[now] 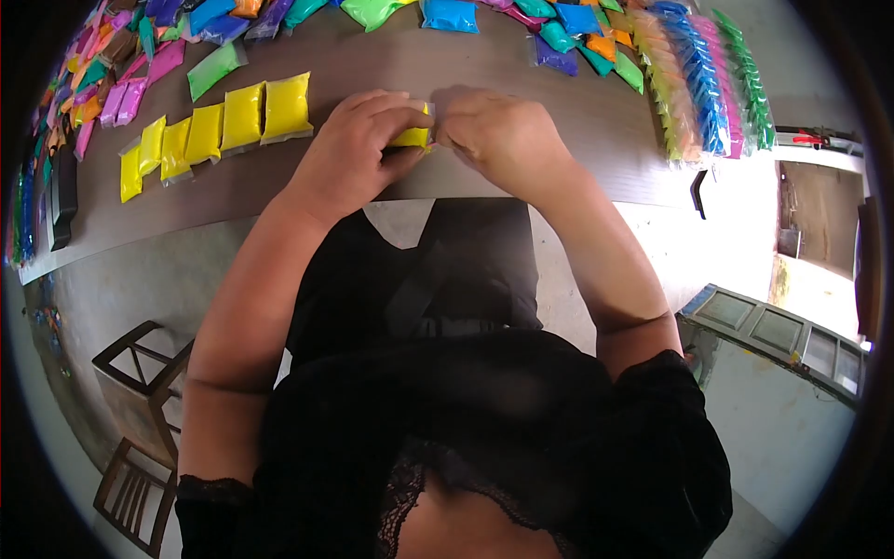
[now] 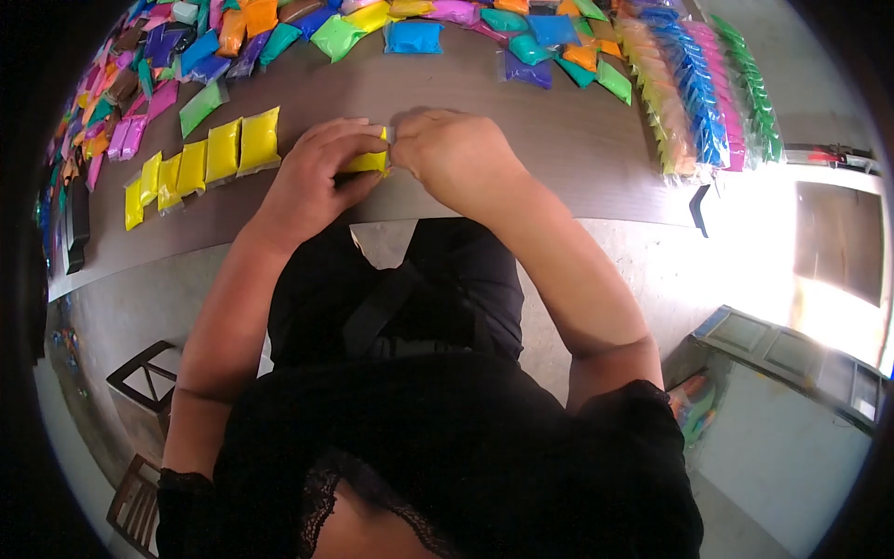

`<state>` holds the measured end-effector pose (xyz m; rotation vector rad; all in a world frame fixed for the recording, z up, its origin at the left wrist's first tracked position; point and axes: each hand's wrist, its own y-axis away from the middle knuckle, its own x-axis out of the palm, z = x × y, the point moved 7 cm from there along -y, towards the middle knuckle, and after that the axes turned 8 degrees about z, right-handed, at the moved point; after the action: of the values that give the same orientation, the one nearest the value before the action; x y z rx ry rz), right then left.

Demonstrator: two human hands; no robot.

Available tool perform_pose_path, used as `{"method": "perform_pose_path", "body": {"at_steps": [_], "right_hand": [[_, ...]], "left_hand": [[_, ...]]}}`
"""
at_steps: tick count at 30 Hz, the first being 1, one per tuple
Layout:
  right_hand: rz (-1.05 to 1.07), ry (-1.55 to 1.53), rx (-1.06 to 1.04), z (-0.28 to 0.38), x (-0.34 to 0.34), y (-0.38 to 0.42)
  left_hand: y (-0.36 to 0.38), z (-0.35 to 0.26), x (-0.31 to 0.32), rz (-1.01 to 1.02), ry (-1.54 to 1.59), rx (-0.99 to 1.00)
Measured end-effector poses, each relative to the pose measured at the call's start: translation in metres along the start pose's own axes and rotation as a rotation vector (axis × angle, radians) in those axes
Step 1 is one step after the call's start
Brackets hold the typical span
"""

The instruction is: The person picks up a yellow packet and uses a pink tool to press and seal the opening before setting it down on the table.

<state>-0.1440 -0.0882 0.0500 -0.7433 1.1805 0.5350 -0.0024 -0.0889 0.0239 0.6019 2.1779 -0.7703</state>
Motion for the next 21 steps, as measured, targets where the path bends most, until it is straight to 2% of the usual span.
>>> {"method": "perform_pose_path", "body": {"at_steps": [5, 7, 10, 11, 13, 21], "right_hand": [[-0.036, 0.033, -0.047, 0.002, -0.007, 0.0], [0.12, 0.008, 0.067, -0.003, 0.002, -0.002], [0.141, 0.075, 0.046, 0.001, 0.004, 0.0], [0.137, 0.077, 0.048, 0.0, 0.003, -0.001], [0.002, 0.082, -0.07, 0.005, -0.006, 0.0], [0.031, 0.086, -0.052, 0.003, -0.003, -0.001]], "left_hand": [[-0.003, 0.002, 0.001, 0.017, 0.007, -0.015], [-0.003, 0.002, 0.001, 0.014, 0.001, -0.015], [-0.001, 0.002, 0.001, 0.013, 0.008, -0.015], [-0.003, 0.002, 0.001, 0.01, 0.021, -0.007], [-0.003, 0.001, 0.0, 0.01, 0.012, -0.008], [-0.003, 0.001, 0.0, 0.019, 0.035, 0.009]]}}
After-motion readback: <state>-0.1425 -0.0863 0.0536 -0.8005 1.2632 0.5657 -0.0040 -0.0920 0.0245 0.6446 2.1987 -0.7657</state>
